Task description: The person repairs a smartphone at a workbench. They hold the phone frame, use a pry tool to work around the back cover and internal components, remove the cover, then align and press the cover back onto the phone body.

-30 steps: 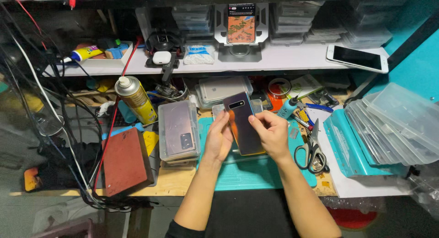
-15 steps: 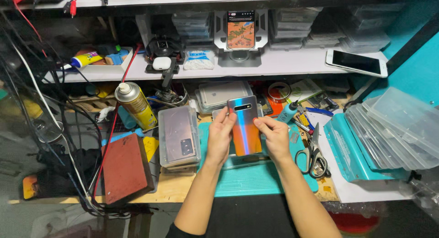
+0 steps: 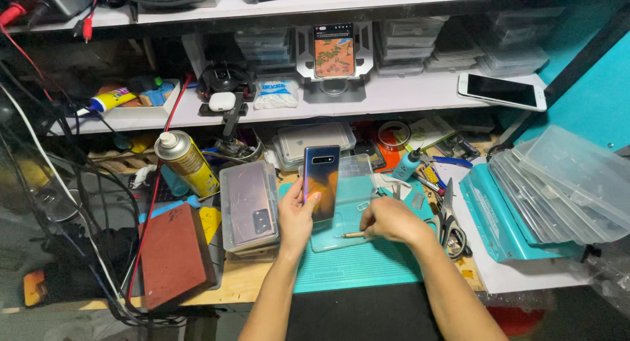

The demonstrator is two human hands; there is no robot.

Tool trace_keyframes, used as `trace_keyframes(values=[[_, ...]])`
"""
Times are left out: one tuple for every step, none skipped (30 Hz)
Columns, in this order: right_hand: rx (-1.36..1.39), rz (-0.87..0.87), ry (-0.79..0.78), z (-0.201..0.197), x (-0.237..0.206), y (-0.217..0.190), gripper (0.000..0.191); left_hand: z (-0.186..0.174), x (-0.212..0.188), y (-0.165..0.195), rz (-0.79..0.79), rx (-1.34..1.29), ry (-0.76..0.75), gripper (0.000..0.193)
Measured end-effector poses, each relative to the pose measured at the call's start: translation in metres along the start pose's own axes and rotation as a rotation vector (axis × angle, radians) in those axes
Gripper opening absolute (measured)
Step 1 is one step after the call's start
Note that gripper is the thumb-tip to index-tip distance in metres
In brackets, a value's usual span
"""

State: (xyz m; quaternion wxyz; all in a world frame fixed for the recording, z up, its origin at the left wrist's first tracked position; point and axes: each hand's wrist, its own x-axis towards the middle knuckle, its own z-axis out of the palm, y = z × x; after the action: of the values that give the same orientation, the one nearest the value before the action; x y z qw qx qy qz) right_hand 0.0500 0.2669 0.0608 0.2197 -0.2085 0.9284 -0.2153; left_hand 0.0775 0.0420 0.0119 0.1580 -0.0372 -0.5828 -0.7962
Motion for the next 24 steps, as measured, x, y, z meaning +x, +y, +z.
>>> trace_keyframes(values=[[-0.023, -0.022, 0.014, 0.003, 0.002, -0.003, 0.019, -0.001, 0.001, 0.000, 0.008, 0.023, 0.007, 0.049], [-0.047, -0.045, 0.028, 0.006, 0.004, -0.005, 0.018, -0.002, 0.001, 0.000, 0.015, 0.045, 0.013, 0.048], [-0.070, -0.067, 0.042, 0.009, 0.005, -0.006, 0.018, -0.002, 0.002, 0.001, 0.024, 0.068, 0.020, 0.048], [-0.069, -0.100, 0.045, 0.011, 0.006, -0.005, 0.017, -0.003, 0.003, 0.002, 0.030, 0.090, 0.025, 0.047], [-0.067, -0.133, 0.047, 0.013, 0.007, -0.004, 0.017, -0.003, 0.004, 0.004, 0.037, 0.113, 0.031, 0.047], [-0.063, -0.167, 0.047, 0.015, 0.008, -0.002, 0.017, -0.004, 0.005, 0.006, 0.041, 0.137, 0.037, 0.046], [-0.005, -0.204, 0.140, 0.016, 0.008, 0.001, 0.016, -0.006, 0.006, 0.007, 0.037, 0.143, 0.047, 0.046], [0.055, -0.241, 0.232, 0.016, 0.009, 0.006, 0.015, -0.008, 0.006, 0.009, 0.031, 0.150, 0.057, 0.046], [0.115, -0.275, 0.325, 0.015, 0.009, 0.011, 0.014, -0.009, 0.007, 0.011, 0.025, 0.156, 0.066, 0.046], [0.252, -0.252, 0.378, 0.012, 0.009, 0.018, 0.014, -0.011, 0.008, 0.012, 0.023, 0.199, 0.070, 0.047], [0.390, -0.227, 0.432, 0.008, 0.010, 0.026, 0.015, -0.012, 0.008, 0.014, 0.021, 0.243, 0.072, 0.048], [0.528, -0.198, 0.483, 0.004, 0.010, 0.033, 0.015, -0.013, 0.008, 0.015, 0.017, 0.285, 0.075, 0.048], [0.582, -0.165, 0.525, -0.001, 0.010, 0.041, 0.016, -0.013, 0.009, 0.017, 0.009, 0.389, 0.059, 0.048], [0.636, -0.131, 0.569, -0.006, 0.010, 0.049, 0.017, -0.012, 0.010, 0.019, 0.002, 0.492, 0.041, 0.048], [0.689, -0.097, 0.615, -0.010, 0.010, 0.056, 0.019, -0.009, 0.011, 0.021, -0.003, 0.594, 0.021, 0.047], [0.706, -0.152, 0.671, -0.013, 0.010, 0.061, 0.020, -0.005, 0.011, 0.024, -0.033, 0.570, -0.060, 0.048], [0.721, -0.208, 0.727, -0.016, 0.012, 0.065, 0.021, 0.000, 0.011, 0.027, -0.062, 0.545, -0.141, 0.049], [0.734, -0.267, 0.783, -0.017, 0.012, 0.069, 0.022, 0.005, 0.011, 0.030, -0.088, 0.518, -0.220, 0.050], [0.703, -0.213, 0.762, -0.017, 0.011, 0.071, 0.022, 0.011, 0.011, 0.033, -0.114, 0.587, -0.264, 0.049], [0.673, -0.161, 0.740, -0.015, 0.010, 0.072, 0.023, 0.017, 0.009, 0.036, -0.141, 0.657, -0.306, 0.047], [0.643, -0.108, 0.715, -0.013, 0.008, 0.073, 0.023, 0.023, 0.008, 0.039, -0.169, 0.727, -0.347, 0.046], [0.616, -0.098, 0.679, -0.010, 0.007, 0.073, 0.021, 0.028, 0.008, 0.041, -0.170, 0.795, -0.379, 0.045], [0.589, -0.087, 0.644, -0.006, 0.007, 0.071, 0.019, 0.032, 0.008, 0.042, -0.170, 0.863, -0.412, 0.045], [0.562, -0.075, 0.611, -0.004, 0.006, 0.071, 0.019, 0.035, 0.007, 0.042, -0.169, 0.930, -0.447, 0.045]])
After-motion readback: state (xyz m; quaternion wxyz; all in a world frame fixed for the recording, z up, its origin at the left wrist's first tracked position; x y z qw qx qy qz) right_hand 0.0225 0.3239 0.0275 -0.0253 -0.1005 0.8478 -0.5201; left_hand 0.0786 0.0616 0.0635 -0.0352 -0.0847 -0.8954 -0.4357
